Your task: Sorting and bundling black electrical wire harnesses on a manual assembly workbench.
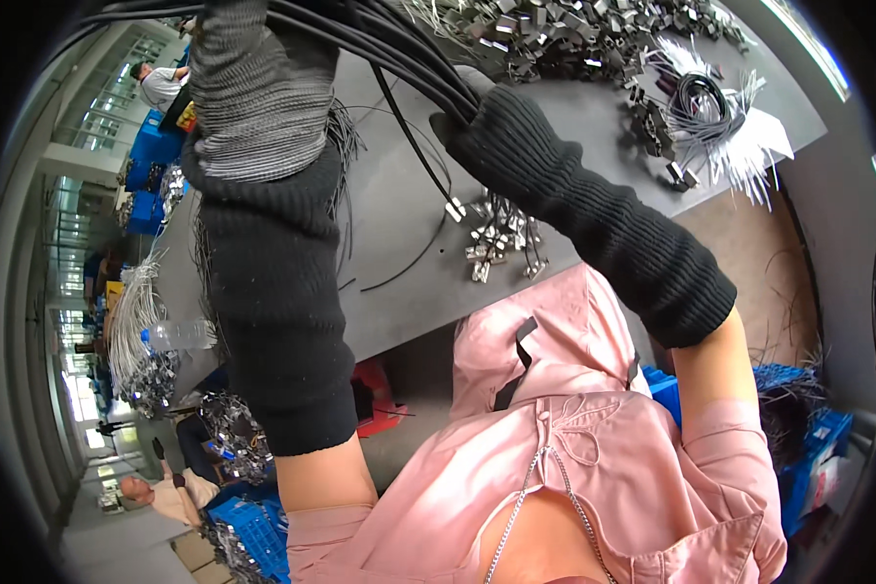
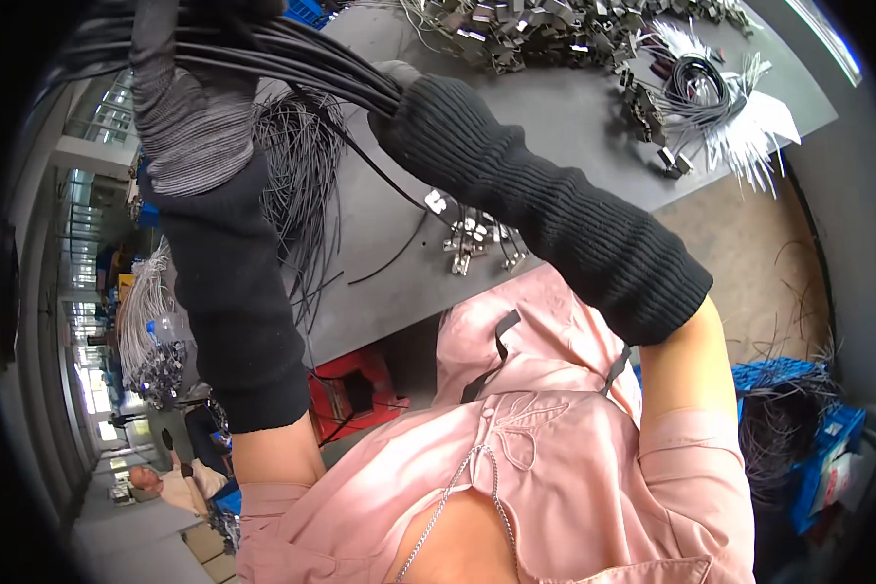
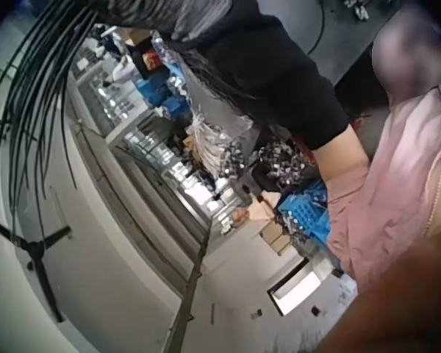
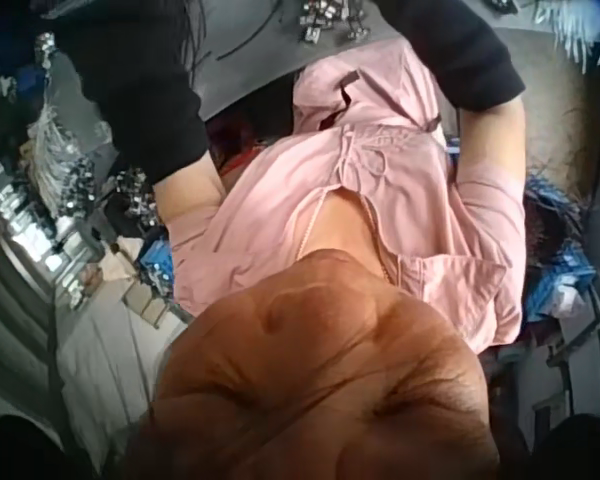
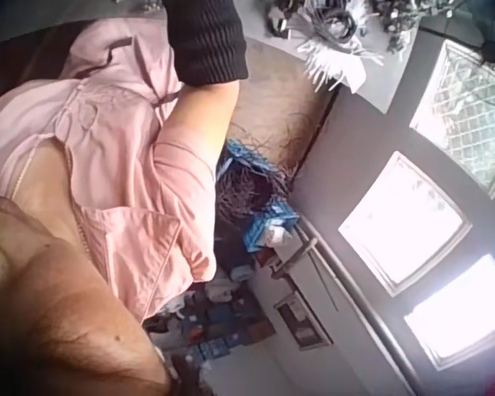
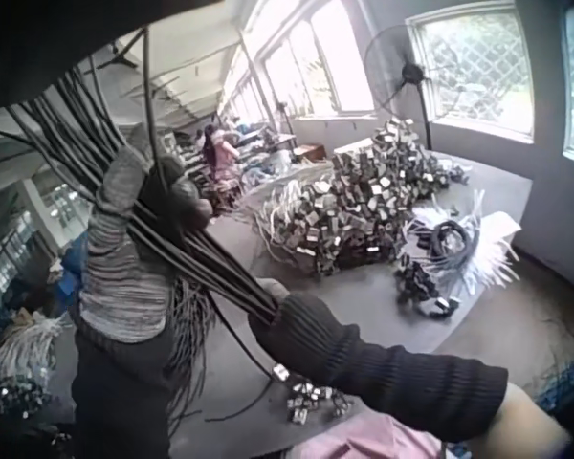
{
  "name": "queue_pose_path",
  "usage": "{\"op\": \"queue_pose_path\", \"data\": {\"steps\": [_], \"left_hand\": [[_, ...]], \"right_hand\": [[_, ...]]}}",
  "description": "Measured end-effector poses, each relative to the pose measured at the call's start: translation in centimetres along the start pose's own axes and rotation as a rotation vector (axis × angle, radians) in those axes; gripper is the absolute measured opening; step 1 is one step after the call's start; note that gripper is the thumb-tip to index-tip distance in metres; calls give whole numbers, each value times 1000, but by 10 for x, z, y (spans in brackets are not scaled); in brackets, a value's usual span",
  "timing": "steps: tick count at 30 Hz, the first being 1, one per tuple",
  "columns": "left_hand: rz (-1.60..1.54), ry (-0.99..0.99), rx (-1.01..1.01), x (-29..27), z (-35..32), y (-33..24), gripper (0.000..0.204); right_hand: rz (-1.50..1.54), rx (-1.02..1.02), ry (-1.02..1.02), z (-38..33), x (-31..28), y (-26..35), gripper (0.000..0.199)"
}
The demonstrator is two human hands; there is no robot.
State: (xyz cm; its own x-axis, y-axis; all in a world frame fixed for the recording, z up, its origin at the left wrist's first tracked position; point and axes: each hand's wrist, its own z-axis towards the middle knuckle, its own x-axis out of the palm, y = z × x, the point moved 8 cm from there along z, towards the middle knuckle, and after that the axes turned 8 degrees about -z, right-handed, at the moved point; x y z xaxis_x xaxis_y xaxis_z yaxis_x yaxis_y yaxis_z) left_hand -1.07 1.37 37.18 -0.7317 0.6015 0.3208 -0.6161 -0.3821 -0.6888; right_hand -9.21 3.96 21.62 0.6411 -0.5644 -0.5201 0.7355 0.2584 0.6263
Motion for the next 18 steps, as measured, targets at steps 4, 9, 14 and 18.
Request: {"op": "queue_pose_path", "data": {"steps": [4,9,14,18], "left_hand": [[47,6,87,-14,2,-4,32],[25,13,-264,-75,25,24,46],[-501,361,-336,-68,20,36,34],[-236,152,-312,-63,20,44,16]], "right_hand": [[-37,-136,6,17,-8,3,26],[-34,31,260,26,12,-15,43],[180,-93,186,13,5,-13,70],[144,37,124,13,1,-26,82]]}}
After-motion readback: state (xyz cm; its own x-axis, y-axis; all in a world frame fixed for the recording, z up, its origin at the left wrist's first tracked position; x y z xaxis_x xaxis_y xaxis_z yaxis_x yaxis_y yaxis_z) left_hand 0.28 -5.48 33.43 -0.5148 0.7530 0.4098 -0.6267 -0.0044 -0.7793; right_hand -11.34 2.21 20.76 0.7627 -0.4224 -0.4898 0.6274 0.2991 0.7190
